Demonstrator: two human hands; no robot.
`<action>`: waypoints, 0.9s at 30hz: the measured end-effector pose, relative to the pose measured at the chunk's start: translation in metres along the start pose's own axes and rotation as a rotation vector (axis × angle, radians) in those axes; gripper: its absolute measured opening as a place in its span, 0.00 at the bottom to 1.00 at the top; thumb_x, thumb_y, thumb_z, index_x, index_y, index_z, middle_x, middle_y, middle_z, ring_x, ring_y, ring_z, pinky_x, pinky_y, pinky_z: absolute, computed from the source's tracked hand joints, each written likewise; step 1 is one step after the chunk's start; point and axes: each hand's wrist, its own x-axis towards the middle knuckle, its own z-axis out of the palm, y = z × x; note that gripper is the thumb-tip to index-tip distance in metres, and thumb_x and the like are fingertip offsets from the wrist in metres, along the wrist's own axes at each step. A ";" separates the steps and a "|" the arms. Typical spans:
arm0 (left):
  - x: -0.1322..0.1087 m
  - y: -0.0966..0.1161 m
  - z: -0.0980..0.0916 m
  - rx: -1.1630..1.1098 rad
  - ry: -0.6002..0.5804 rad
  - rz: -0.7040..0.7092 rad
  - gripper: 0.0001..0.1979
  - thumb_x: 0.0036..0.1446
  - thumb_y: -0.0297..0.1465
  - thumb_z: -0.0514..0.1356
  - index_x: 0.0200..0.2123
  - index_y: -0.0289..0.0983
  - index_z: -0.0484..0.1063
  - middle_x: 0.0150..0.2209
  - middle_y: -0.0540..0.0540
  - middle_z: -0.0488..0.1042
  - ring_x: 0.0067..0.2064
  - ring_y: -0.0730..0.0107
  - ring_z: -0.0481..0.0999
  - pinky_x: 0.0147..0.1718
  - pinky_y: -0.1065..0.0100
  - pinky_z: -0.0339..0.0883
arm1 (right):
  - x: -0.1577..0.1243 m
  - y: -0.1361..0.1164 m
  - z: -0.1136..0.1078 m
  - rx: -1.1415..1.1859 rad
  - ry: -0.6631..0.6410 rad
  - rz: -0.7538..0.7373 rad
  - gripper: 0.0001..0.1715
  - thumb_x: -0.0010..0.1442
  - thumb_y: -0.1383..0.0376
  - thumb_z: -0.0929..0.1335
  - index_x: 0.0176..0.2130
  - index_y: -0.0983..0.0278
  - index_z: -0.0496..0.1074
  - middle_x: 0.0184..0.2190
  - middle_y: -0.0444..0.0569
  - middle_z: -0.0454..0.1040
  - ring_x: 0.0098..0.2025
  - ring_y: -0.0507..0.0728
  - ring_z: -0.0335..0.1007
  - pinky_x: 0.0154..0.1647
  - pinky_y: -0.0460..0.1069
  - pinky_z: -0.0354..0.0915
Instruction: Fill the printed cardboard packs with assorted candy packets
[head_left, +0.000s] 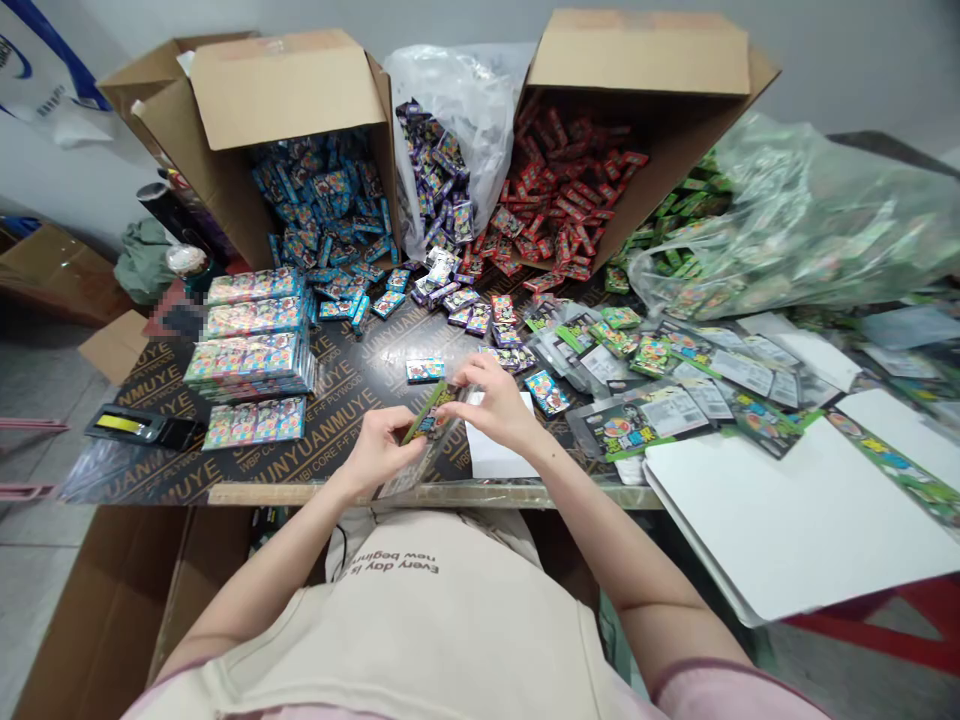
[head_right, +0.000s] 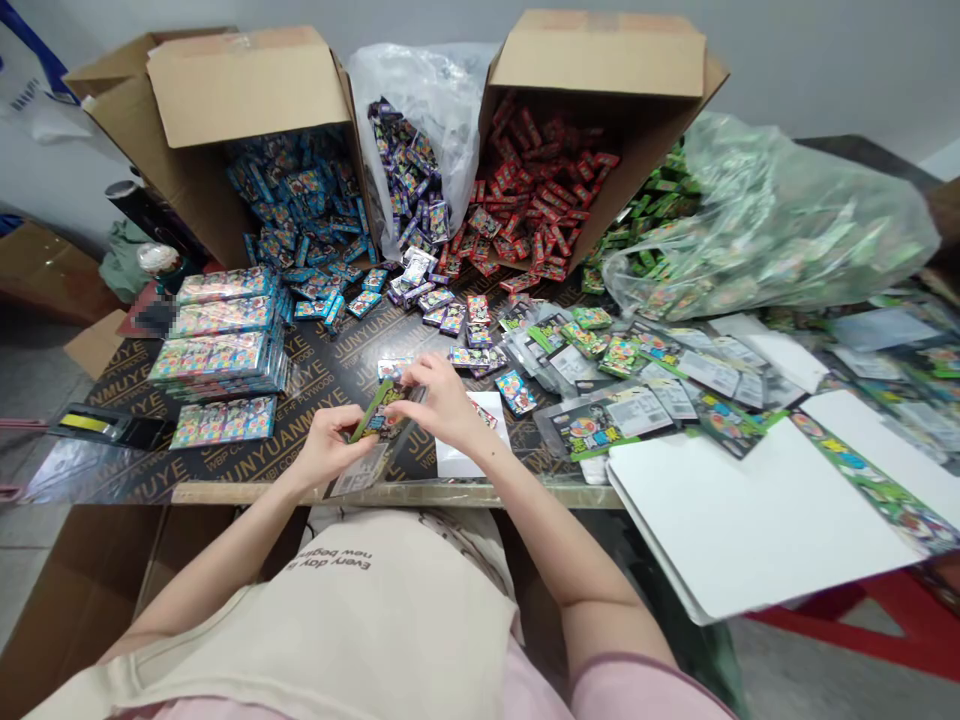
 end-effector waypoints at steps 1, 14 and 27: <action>0.000 -0.002 0.001 -0.098 -0.011 -0.017 0.07 0.47 0.33 0.64 0.28 0.35 0.75 0.27 0.49 0.72 0.31 0.69 0.69 0.33 0.69 0.61 | 0.000 0.000 0.000 0.020 -0.024 -0.024 0.17 0.55 0.55 0.72 0.27 0.62 0.66 0.28 0.46 0.69 0.34 0.56 0.64 0.37 0.51 0.60; -0.008 -0.020 0.006 -0.582 -0.265 -0.329 0.26 0.46 0.42 0.66 0.48 0.36 0.74 0.43 0.43 0.76 0.44 0.56 0.73 0.46 0.62 0.64 | 0.010 -0.003 -0.023 0.077 -0.474 -0.088 0.29 0.53 0.56 0.74 0.52 0.62 0.68 0.40 0.48 0.77 0.36 0.55 0.72 0.39 0.48 0.66; -0.010 -0.022 0.006 -0.419 -0.107 -0.372 0.19 0.54 0.44 0.61 0.37 0.33 0.75 0.32 0.47 0.74 0.33 0.67 0.69 0.34 0.69 0.62 | 0.004 0.006 0.003 0.206 0.098 0.148 0.29 0.50 0.56 0.75 0.50 0.60 0.72 0.48 0.52 0.75 0.50 0.60 0.70 0.53 0.56 0.64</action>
